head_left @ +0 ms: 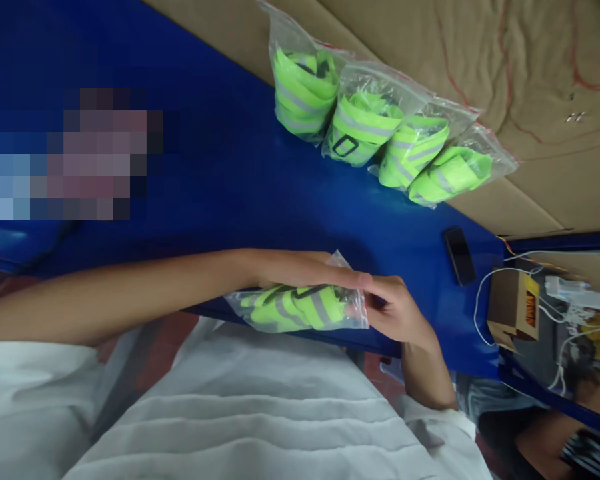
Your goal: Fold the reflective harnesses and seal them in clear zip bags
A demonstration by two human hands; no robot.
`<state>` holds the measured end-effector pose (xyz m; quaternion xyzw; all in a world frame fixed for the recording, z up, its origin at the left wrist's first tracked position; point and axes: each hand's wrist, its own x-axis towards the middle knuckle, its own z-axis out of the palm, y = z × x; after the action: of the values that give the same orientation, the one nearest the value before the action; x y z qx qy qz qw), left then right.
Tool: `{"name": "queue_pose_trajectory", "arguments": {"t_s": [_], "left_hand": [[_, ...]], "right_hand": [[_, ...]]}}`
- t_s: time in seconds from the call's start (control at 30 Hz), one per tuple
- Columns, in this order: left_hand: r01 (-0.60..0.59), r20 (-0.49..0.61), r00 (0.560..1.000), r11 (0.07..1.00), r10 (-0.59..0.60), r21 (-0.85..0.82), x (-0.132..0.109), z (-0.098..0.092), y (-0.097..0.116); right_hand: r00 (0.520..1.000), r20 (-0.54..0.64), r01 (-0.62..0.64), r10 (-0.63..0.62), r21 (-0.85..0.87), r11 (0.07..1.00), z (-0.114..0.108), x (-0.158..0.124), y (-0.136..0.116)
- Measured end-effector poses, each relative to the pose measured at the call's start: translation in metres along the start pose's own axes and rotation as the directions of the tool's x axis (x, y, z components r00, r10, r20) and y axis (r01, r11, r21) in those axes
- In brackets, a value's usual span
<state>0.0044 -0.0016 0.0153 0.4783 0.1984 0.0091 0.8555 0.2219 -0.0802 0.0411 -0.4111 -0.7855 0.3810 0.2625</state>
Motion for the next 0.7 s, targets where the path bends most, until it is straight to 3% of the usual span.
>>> {"name": "queue_pose_trajectory", "arguments": {"t_s": [0.17, 0.33, 0.4, 0.47, 0.57, 0.63, 0.7], "left_hand": [[0.083, 0.044, 0.996, 0.997, -0.082, -0.01, 0.004, -0.002, -0.003], [0.011, 0.126, 0.991, 0.983, -0.035, 0.182, 0.001, -0.004, -0.004], [-0.013, 0.168, 0.986, 0.982, -0.019, 0.188, 0.0, -0.005, -0.003], [-0.035, 0.139, 0.99, 0.988, 0.013, 0.153, -0.002, -0.007, 0.0], [-0.106, -0.096, 0.988, 0.983, 0.121, 0.15, -0.006, -0.013, 0.007], [-0.14, -0.295, 0.928, 0.948, 0.227, 0.286, -0.01, -0.017, 0.013], [-0.103, -0.365, 0.888, 0.894, 0.281, 0.437, -0.016, -0.02, 0.019]], "right_hand": [[0.986, 0.167, 0.022, -0.014, -0.045, 0.999, 0.0, 0.007, 0.004], [0.965, 0.253, 0.067, -0.065, 0.003, 0.998, 0.002, 0.004, 0.009], [0.965, 0.253, 0.061, -0.073, 0.056, 0.997, 0.0, 0.003, 0.01], [0.966, 0.238, 0.081, -0.102, 0.095, 0.992, -0.004, 0.003, 0.01], [0.989, 0.056, 0.135, -0.136, 0.029, 0.99, -0.005, 0.004, 0.009], [0.978, -0.167, 0.114, -0.124, -0.065, 0.991, -0.001, 0.004, 0.01], [0.94, -0.329, 0.051, -0.091, -0.128, 0.991, 0.004, 0.002, 0.012]]}}
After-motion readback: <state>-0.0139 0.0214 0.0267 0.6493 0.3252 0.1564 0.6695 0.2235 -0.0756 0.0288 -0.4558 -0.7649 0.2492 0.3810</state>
